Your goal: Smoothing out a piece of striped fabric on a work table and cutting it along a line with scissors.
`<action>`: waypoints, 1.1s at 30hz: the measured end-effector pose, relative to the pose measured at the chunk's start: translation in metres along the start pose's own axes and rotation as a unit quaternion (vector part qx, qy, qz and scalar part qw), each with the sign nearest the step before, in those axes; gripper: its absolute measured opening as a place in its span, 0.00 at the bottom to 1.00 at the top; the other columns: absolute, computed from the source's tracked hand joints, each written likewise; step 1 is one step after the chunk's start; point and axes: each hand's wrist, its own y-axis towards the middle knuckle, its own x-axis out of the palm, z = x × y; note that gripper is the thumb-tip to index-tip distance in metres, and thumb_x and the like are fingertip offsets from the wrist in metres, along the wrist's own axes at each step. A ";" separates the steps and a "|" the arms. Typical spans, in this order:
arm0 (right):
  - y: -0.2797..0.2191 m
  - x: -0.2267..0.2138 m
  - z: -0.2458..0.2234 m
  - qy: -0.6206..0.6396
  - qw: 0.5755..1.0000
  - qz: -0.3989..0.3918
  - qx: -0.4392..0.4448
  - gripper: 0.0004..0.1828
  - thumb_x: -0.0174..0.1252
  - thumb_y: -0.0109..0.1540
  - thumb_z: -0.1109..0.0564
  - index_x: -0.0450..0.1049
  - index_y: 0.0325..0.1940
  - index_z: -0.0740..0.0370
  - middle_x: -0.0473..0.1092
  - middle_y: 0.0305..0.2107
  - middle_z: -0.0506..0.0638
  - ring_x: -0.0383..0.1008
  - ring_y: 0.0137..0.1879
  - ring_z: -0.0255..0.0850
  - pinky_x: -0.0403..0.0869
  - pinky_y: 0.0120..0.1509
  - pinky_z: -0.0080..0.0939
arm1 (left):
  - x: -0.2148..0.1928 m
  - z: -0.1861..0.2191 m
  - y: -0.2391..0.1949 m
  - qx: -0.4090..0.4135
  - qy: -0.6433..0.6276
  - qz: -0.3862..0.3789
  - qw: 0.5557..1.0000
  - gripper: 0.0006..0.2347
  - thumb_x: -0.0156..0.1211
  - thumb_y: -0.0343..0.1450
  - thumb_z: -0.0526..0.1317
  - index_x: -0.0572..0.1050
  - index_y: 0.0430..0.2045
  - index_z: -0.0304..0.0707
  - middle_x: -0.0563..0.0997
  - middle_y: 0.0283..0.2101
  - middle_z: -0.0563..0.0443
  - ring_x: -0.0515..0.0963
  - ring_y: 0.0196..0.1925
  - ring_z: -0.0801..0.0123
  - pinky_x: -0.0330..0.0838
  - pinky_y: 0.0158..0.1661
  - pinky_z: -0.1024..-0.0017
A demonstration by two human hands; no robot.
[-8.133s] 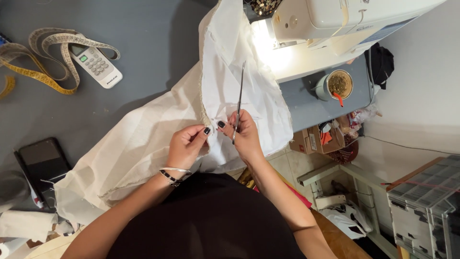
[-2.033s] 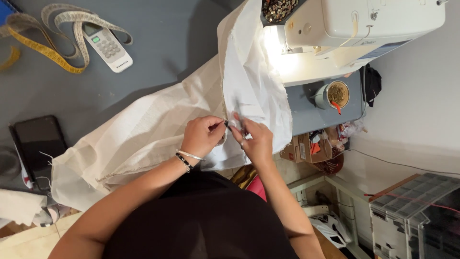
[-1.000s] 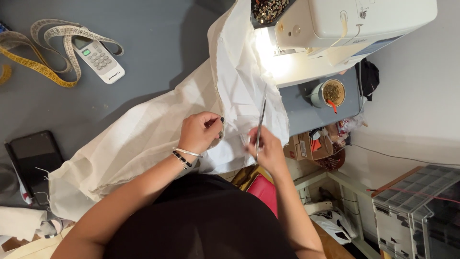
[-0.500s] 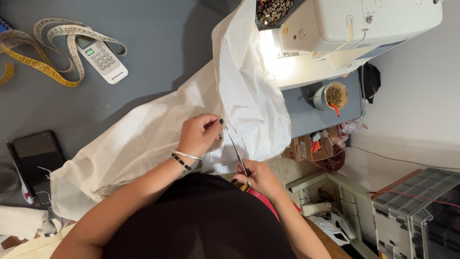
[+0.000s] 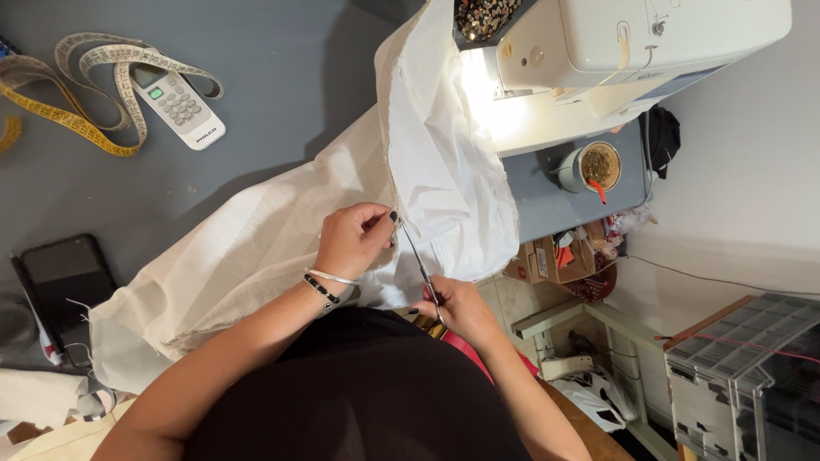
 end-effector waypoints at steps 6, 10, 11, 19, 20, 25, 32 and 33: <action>-0.001 0.006 0.019 -0.029 0.999 0.018 0.018 0.18 0.71 0.57 0.42 0.73 0.30 0.55 0.70 0.17 0.53 0.76 0.26 0.51 0.73 0.33 0.44 | 0.000 -0.003 -0.001 0.002 0.009 0.001 1.000 0.09 0.61 0.70 0.41 0.84 0.34 0.38 0.83 0.19 0.48 0.87 0.29 0.64 0.79 0.36 0.68; 0.000 0.009 0.025 -0.021 0.999 0.023 0.015 0.19 0.71 0.56 0.42 0.72 0.29 0.54 0.69 0.16 0.52 0.75 0.25 0.50 0.73 0.32 0.42 | 0.000 -0.003 -0.001 -0.002 0.018 -0.001 1.000 0.09 0.61 0.70 0.41 0.84 0.35 0.36 0.83 0.19 0.48 0.87 0.29 0.63 0.80 0.37 0.67; 0.000 0.009 0.025 -0.014 0.999 0.026 0.015 0.19 0.71 0.56 0.43 0.71 0.28 0.55 0.69 0.15 0.51 0.74 0.24 0.48 0.72 0.32 0.41 | 0.000 -0.002 -0.001 -0.003 0.018 0.000 1.000 0.09 0.61 0.70 0.41 0.84 0.35 0.37 0.83 0.19 0.48 0.87 0.29 0.62 0.79 0.37 0.67; 0.006 0.001 -0.012 0.104 0.989 0.049 -0.089 0.19 0.77 0.49 0.42 0.78 0.27 0.55 0.66 0.09 0.42 0.67 0.18 0.36 0.70 0.28 0.33 | -0.004 0.000 -0.003 0.003 0.017 0.023 1.000 0.09 0.61 0.69 0.41 0.84 0.36 0.36 0.84 0.22 0.46 0.87 0.27 0.63 0.79 0.38 0.65; 0.011 -0.001 -0.027 0.082 0.985 0.128 -0.084 0.15 0.75 0.52 0.44 0.79 0.29 0.54 0.67 0.09 0.43 0.66 0.17 0.37 0.68 0.28 0.34 | -0.005 0.003 -0.005 0.008 0.024 0.024 0.999 0.09 0.61 0.69 0.41 0.84 0.36 0.36 0.84 0.21 0.46 0.87 0.28 0.61 0.79 0.38 0.65; 0.066 0.002 -0.037 0.039 0.947 0.308 -0.080 0.16 0.72 0.58 0.49 0.83 0.50 0.49 0.67 0.10 0.44 0.65 0.18 0.35 0.66 0.28 0.31 | 0.001 -0.011 -0.005 0.076 0.093 0.039 0.992 0.07 0.62 0.70 0.42 0.85 0.35 0.45 0.86 0.27 0.48 0.87 0.32 0.56 0.80 0.34 0.64; 0.092 -0.009 -0.060 -0.042 0.945 0.309 -0.101 0.07 0.71 0.58 0.49 0.81 0.30 0.50 0.70 0.12 0.47 0.75 0.23 0.46 0.73 0.31 0.39 | -0.010 -0.010 -0.006 0.153 0.155 0.077 0.973 0.06 0.60 0.71 0.37 0.83 0.36 0.39 0.85 0.30 0.43 0.86 0.33 0.51 0.81 0.32 0.62; 0.095 -0.010 -0.058 -0.033 0.946 0.305 -0.106 0.07 0.71 0.59 0.51 0.81 0.30 0.52 0.70 0.13 0.49 0.75 0.24 0.49 0.73 0.31 0.41 | -0.012 -0.012 -0.005 0.168 0.166 0.085 0.968 0.06 0.60 0.71 0.36 0.83 0.36 0.38 0.85 0.29 0.42 0.86 0.33 0.50 0.81 0.32 0.61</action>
